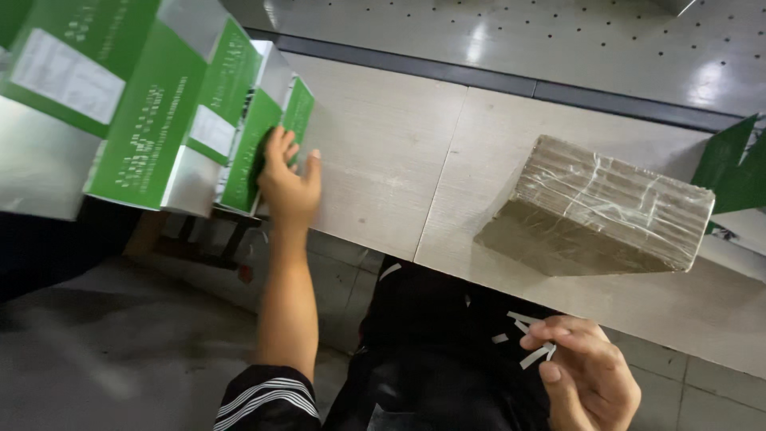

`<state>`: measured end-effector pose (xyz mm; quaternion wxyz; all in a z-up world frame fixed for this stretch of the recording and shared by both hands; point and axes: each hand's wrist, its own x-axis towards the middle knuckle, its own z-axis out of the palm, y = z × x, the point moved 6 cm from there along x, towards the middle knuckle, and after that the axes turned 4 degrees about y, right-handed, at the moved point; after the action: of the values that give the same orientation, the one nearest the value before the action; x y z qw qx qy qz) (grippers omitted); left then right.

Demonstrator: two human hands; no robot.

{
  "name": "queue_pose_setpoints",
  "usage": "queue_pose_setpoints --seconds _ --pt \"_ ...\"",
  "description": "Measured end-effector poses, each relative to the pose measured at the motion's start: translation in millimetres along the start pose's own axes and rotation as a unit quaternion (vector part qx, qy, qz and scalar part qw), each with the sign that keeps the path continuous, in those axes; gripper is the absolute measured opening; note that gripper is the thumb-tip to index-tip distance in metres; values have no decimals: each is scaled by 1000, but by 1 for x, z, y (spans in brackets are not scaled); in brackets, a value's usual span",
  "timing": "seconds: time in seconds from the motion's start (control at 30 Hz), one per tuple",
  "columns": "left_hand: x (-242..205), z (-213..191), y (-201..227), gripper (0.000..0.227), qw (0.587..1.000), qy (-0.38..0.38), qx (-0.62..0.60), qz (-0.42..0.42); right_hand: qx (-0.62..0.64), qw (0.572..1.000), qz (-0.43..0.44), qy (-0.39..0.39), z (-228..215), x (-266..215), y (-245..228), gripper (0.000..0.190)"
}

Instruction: The person assembles small rectangular boxes by inserting a silver inner tray into a green and white outer sleeve. They repeatedly pick up the components, slide the tray into the sleeve, and place the finished box on a nearby shelf.

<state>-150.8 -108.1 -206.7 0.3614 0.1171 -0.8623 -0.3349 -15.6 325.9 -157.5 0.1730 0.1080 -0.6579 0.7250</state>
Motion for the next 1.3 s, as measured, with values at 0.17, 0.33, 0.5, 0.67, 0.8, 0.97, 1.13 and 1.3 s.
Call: queue_pose_setpoints --seconds 0.17,0.33,0.5,0.67,0.8,0.97,1.13,1.3 --pt "20 -21 -53 49 998 55 16 -10 -18 999 -17 -22 0 -1 3 27" --pt "39 -40 -104 32 998 60 20 18 7 999 -20 -24 5 1 2 25" --pt "49 -56 -129 20 998 3 36 49 3 999 -29 -41 12 11 -13 24" --pt "58 -71 -136 16 989 9 88 116 -42 996 -49 -67 15 18 -16 20" --pt "54 -60 -143 20 989 -33 76 122 -81 994 -60 -32 -5 26 -17 19" --pt "7 -3 -42 48 982 -163 -9 97 -234 955 -123 137 -56 41 -22 11" --pt "-62 61 122 111 912 -371 -174 19 -395 862 -151 280 -134 80 -18 25" --pt "-100 109 172 102 847 -521 -91 -58 -485 840 -17 241 -177 123 -6 66"
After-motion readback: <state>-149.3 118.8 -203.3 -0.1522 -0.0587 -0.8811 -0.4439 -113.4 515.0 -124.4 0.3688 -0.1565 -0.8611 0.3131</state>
